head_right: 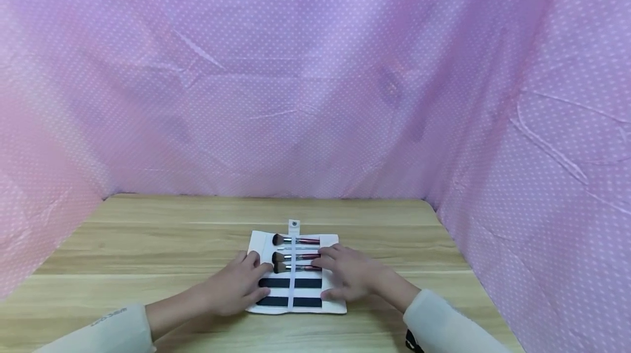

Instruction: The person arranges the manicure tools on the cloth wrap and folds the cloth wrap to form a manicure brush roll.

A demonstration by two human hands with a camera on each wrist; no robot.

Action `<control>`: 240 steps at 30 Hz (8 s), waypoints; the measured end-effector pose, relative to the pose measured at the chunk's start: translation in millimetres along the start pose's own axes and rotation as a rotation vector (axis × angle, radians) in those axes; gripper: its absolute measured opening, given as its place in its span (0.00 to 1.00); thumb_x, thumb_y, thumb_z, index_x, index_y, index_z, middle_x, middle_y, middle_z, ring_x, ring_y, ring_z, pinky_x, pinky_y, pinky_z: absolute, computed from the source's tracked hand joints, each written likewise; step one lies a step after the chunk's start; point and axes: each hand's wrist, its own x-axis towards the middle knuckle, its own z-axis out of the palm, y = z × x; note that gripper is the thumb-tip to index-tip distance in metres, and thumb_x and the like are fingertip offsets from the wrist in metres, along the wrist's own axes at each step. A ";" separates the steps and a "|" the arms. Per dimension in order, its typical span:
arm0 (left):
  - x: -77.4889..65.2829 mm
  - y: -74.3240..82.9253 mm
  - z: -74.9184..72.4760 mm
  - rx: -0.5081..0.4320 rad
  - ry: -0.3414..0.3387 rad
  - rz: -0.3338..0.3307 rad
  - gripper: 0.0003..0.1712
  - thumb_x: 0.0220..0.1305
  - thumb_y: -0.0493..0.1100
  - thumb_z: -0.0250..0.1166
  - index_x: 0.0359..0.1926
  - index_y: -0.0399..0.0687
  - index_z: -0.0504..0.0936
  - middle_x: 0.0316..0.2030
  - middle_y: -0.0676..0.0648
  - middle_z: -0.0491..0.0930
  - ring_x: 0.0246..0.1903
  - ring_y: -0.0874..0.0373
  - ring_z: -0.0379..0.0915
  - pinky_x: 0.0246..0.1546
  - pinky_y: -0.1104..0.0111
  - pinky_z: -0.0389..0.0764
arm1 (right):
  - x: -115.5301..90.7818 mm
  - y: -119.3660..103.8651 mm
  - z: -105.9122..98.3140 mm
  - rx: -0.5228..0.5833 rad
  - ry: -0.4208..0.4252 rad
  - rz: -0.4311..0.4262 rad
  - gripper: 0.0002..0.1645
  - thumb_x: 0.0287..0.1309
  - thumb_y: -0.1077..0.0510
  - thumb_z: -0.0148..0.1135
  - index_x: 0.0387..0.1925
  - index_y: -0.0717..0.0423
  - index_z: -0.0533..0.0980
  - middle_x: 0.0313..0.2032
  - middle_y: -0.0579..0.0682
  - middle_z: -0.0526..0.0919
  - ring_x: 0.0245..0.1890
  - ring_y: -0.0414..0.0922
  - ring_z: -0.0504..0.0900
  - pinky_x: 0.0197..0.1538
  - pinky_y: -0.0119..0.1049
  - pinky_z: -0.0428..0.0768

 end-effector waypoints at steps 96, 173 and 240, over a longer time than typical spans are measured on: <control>32.9 -35.4 -3.9 -0.499 0.231 -0.312 0.23 0.50 0.35 0.79 0.46 0.34 0.80 0.32 0.46 0.73 0.30 0.57 0.68 0.36 0.63 0.73 | 24.4 7.4 -13.6 0.482 0.244 0.644 0.23 0.45 0.62 0.81 0.38 0.62 0.75 0.26 0.50 0.76 0.27 0.44 0.73 0.32 0.39 0.74; 77.7 -47.2 -11.4 -0.456 0.080 -0.202 0.12 0.72 0.33 0.61 0.52 0.36 0.86 0.42 0.45 0.86 0.39 0.55 0.78 0.48 0.54 0.80 | 50.0 49.7 -14.9 0.432 0.127 0.263 0.15 0.73 0.59 0.57 0.53 0.63 0.82 0.47 0.54 0.86 0.50 0.51 0.82 0.56 0.50 0.78; 116.7 -53.8 -10.5 -0.563 0.038 -0.149 0.10 0.71 0.47 0.66 0.45 0.48 0.88 0.40 0.53 0.86 0.41 0.60 0.77 0.49 0.58 0.77 | 116.0 65.1 -13.9 0.763 0.070 0.334 0.21 0.64 0.57 0.69 0.56 0.61 0.80 0.42 0.49 0.86 0.46 0.43 0.81 0.55 0.43 0.77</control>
